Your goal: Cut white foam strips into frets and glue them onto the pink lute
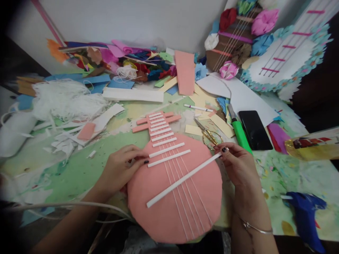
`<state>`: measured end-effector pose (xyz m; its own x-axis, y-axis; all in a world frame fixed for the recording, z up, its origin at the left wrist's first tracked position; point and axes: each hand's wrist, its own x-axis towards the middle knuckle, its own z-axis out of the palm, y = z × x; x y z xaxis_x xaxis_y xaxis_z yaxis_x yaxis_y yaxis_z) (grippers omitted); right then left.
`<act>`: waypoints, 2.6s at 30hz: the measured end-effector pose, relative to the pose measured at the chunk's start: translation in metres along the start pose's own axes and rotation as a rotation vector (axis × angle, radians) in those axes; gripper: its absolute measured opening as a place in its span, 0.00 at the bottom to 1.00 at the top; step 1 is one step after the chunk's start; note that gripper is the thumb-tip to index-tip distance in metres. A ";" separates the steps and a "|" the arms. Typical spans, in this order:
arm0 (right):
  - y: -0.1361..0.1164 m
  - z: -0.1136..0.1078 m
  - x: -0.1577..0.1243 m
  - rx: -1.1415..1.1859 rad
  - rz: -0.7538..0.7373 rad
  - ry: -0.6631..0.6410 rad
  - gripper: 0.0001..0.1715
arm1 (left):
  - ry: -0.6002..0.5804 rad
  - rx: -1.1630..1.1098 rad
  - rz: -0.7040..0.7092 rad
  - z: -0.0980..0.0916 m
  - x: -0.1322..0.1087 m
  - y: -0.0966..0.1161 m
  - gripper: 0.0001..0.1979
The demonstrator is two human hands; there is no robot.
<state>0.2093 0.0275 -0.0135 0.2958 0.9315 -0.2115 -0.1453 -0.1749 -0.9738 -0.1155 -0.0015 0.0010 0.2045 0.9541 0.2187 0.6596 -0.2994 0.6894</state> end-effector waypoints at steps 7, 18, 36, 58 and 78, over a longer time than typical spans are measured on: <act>0.002 -0.002 0.001 -0.038 -0.026 0.003 0.13 | -0.038 0.061 0.026 0.006 0.005 -0.001 0.05; -0.002 0.002 -0.003 -0.005 0.013 -0.030 0.08 | -0.036 0.055 -0.192 -0.012 0.002 -0.006 0.03; 0.001 0.000 -0.002 0.112 -0.082 -0.025 0.13 | -0.023 -0.368 -0.287 -0.006 -0.026 -0.009 0.21; -0.002 0.005 -0.005 0.120 -0.127 0.000 0.14 | 0.162 -0.057 0.350 0.015 -0.030 0.015 0.08; -0.004 0.008 -0.008 0.062 -0.155 -0.030 0.16 | 0.211 -0.020 0.341 -0.002 -0.053 0.026 0.09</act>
<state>0.2002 0.0233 -0.0074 0.2906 0.9552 -0.0559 -0.1585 -0.0096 -0.9873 -0.1108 -0.0592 0.0086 0.2545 0.7792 0.5728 0.5649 -0.6005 0.5660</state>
